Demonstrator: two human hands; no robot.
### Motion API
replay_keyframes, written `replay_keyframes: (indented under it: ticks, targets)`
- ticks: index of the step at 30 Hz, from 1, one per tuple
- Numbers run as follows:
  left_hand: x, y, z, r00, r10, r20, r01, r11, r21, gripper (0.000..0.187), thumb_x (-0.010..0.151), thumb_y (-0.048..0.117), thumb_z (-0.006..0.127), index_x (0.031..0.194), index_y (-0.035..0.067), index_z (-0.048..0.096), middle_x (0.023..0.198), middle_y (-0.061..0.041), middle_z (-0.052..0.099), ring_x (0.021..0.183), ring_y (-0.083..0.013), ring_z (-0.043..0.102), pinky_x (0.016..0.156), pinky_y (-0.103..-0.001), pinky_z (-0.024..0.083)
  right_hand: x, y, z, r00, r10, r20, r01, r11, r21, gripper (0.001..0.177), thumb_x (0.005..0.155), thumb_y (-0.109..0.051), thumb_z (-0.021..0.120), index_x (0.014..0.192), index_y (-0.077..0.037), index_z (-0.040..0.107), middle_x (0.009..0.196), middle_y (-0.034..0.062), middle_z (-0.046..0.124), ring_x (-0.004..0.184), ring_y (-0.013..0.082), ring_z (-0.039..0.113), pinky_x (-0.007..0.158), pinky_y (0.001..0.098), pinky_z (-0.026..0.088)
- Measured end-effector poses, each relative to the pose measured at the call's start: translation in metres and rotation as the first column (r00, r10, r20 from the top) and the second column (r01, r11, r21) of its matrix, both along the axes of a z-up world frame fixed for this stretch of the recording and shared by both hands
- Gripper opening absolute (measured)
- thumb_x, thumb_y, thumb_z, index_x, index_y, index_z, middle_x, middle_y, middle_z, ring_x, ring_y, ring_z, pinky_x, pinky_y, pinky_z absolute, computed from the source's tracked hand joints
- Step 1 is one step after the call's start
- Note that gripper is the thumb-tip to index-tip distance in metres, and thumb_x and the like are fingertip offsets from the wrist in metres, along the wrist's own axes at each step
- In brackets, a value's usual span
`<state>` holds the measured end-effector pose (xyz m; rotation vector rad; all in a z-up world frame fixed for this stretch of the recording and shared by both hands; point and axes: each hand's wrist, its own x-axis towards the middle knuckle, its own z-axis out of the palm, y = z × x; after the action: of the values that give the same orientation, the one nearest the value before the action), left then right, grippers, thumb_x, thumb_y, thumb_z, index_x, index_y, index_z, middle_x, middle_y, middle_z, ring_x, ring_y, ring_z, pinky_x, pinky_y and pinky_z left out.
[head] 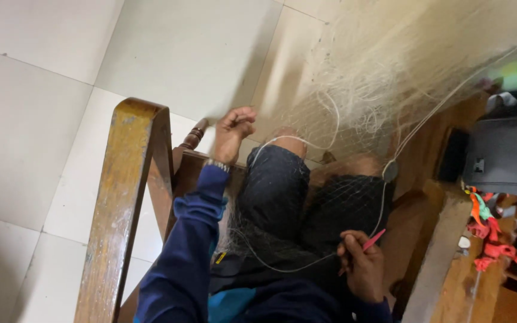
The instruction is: Repairing a fishing net using a pink shuttle needle
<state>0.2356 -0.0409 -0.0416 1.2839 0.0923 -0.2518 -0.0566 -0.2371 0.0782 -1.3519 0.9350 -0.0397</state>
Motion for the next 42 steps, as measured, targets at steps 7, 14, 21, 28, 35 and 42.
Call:
replay_keyframes:
  ticks: [7,14,21,28,35,42]
  targets:
    - [-0.044,0.005,0.009,0.892,-0.450,0.052,0.401,0.837,0.373,0.016,0.075,0.006,0.068,0.090,0.011,0.066,0.081,0.003,0.066,0.074,-0.0059,0.057,0.070,-0.022,0.046,0.003,-0.006,0.008,0.998,0.025,-0.058,-0.026,0.999,-0.034,0.017,0.091,-0.016,0.051,0.090,-0.002,0.060,0.059,0.0093,0.054,0.042,0.0135,0.041,0.032,0.0244,0.030]
    - [-0.008,-0.003,-0.011,0.985,-0.090,0.149,-0.034,0.738,0.674,0.006,0.069,0.018,0.072,0.066,0.015,0.067,0.062,0.003,0.066,0.058,-0.0078,0.056,0.059,-0.024,0.043,0.008,-0.006,0.004,0.995,0.028,0.094,-0.026,0.999,-0.026,0.018,0.089,-0.016,0.052,0.090,0.000,0.060,0.057,0.0099,0.054,0.039,0.0125,0.039,0.034,0.0227,0.029]
    - [-0.005,-0.046,-0.031,0.989,0.028,-0.144,0.016,0.956,0.294,0.008,0.069,0.001,0.069,0.063,0.007,0.065,0.045,-0.003,0.055,0.033,-0.0092,0.045,0.034,-0.023,0.037,0.006,-0.011,0.004,0.955,-0.076,0.287,0.103,0.992,-0.079,0.014,0.090,-0.016,0.052,0.086,-0.005,0.059,0.054,0.0066,0.051,0.037,0.0107,0.036,0.033,0.0219,0.025]
    - [-0.017,-0.025,-0.091,0.934,-0.094,-0.346,0.191,0.947,0.258,0.012,0.069,0.001,0.066,0.069,0.013,0.065,0.065,0.004,0.061,0.058,-0.0051,0.049,0.052,-0.020,0.041,-0.004,0.002,0.010,0.994,-0.051,0.094,0.060,0.994,-0.096,0.017,0.088,-0.015,0.052,0.085,-0.001,0.060,0.052,0.0106,0.051,0.035,0.0141,0.037,0.032,0.0239,0.030]
    - [0.004,0.029,-0.175,0.549,-0.773,0.319,0.342,0.556,0.758,0.033,0.086,0.021,0.047,0.059,0.005,0.054,0.065,-0.006,0.061,0.059,-0.0184,0.059,0.053,-0.029,0.046,-0.003,0.007,0.021,0.971,0.028,0.236,0.020,0.980,-0.198,0.013,0.089,-0.012,0.050,0.086,-0.004,0.059,0.051,0.0085,0.050,0.035,0.0102,0.034,0.033,0.0202,0.026]
    - [-0.094,-0.072,-0.041,0.762,0.240,-0.602,0.625,-0.026,0.781,0.030,0.083,0.012,0.042,0.101,0.011,0.067,0.097,-0.012,0.065,0.091,-0.0356,0.056,0.070,-0.048,0.040,0.008,0.024,0.051,0.987,0.044,0.154,-0.006,0.971,-0.239,0.015,0.091,-0.011,0.049,0.085,-0.003,0.060,0.055,0.0073,0.050,0.042,0.0128,0.040,0.037,0.0230,0.031]
